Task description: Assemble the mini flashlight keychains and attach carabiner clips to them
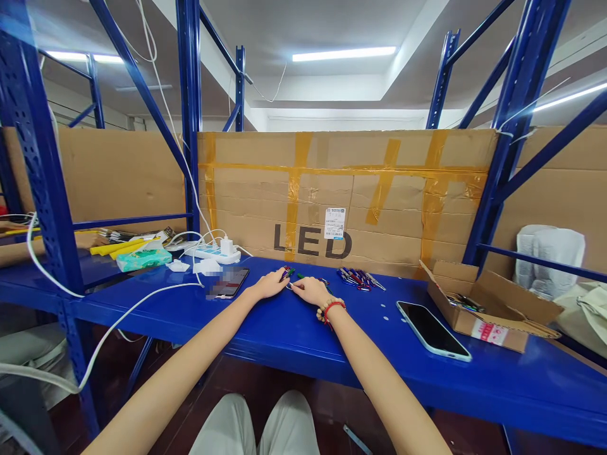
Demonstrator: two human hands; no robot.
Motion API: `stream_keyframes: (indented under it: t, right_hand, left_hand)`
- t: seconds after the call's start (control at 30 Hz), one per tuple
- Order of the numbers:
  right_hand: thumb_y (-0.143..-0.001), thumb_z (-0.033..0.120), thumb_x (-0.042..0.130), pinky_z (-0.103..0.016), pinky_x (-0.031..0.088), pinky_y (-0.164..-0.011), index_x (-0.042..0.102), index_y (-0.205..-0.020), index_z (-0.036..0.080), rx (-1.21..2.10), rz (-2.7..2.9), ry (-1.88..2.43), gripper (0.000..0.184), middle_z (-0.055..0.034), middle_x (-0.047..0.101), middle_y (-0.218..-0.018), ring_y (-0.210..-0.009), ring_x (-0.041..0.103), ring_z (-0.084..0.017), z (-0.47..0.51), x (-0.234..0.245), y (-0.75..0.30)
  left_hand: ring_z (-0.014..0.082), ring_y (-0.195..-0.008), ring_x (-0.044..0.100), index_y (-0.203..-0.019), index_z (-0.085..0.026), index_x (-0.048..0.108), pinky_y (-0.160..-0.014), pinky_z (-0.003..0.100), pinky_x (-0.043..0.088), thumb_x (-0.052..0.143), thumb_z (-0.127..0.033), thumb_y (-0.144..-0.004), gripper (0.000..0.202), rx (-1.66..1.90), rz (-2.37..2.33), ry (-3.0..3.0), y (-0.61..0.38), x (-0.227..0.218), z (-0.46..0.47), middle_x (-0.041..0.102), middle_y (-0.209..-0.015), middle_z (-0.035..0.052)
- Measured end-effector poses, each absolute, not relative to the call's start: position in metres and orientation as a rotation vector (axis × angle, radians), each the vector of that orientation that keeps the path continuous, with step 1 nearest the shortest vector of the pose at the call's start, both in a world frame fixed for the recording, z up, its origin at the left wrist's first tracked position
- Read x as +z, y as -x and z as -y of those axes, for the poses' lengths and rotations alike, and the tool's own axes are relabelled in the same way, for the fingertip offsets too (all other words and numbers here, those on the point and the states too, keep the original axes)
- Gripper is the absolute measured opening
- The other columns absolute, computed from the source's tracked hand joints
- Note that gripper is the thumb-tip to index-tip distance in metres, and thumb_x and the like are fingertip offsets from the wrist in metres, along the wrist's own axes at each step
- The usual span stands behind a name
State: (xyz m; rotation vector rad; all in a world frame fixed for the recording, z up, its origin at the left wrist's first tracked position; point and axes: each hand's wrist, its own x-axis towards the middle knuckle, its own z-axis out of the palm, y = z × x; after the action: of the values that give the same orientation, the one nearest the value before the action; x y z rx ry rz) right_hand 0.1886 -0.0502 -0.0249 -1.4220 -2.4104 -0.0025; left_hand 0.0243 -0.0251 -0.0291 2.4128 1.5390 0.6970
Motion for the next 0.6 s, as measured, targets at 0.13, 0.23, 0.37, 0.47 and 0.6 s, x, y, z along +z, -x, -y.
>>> stream_keyframes:
  t: [0.13,0.23,0.37,0.47,0.6]
  right_hand:
    - [-0.088,0.039,0.04,-0.022,0.025,-0.05,0.068,-0.07,0.022,0.02,2.429,1.421,0.038,0.0009,0.059,-0.059,-0.054,0.048,-0.011,0.0498,-0.0246,-0.1901]
    - [-0.087,0.041,0.042,-0.022,0.026,-0.05,0.07,-0.078,0.023,0.033,2.434,1.411,0.035,0.0013,0.06,-0.06,-0.055,0.049,-0.011,0.0507,-0.0241,-0.1908]
    - [-0.087,0.041,0.042,-0.023,0.027,-0.051,0.071,-0.089,0.026,0.041,2.419,1.42,0.033,0.0011,0.063,-0.064,-0.058,0.052,-0.012,0.053,-0.0233,-0.1903]
    - [-0.086,0.04,0.044,-0.023,0.029,-0.051,0.069,-0.099,0.027,0.053,2.409,1.436,0.031,0.0008,0.065,-0.067,-0.061,0.055,-0.013,0.0535,-0.0228,-0.1898]
    - [-0.084,0.039,0.049,-0.022,0.034,-0.055,0.067,-0.106,0.026,0.067,2.366,1.47,0.031,-0.0004,0.069,-0.078,-0.069,0.06,-0.014,0.0507,-0.0239,-0.1897]
  left_hand:
    - [0.0199,-0.094,0.059,-0.109,-0.016,0.052,-0.083,0.038,0.045,0.038,-0.045,-0.09,0.037,0.657,-1.533,-2.394,-0.0237,-0.0268,0.026,0.064,-0.097,0.0066]
    - [0.0198,-0.093,0.06,-0.106,-0.018,0.053,-0.082,0.036,0.046,0.039,-0.044,-0.09,0.034,0.631,-1.536,-2.402,-0.0235,-0.0256,0.0261,0.066,-0.092,0.0047]
    - [0.0197,-0.095,0.058,-0.111,-0.013,0.053,-0.084,0.041,0.046,0.048,-0.036,-0.088,0.032,0.598,-1.55,-2.444,-0.024,-0.0252,0.0251,0.06,-0.106,0.0082]
    - [0.0201,-0.097,0.057,-0.112,-0.014,0.053,-0.084,0.042,0.047,0.051,-0.033,-0.087,0.031,0.568,-1.558,-2.469,-0.0246,-0.0258,0.0247,0.058,-0.109,0.0084]
    - [0.0196,-0.096,0.057,-0.112,-0.014,0.053,-0.083,0.041,0.048,0.051,-0.032,-0.087,0.031,0.541,-1.56,-2.477,-0.0258,-0.028,0.0258,0.057,-0.11,0.0082]
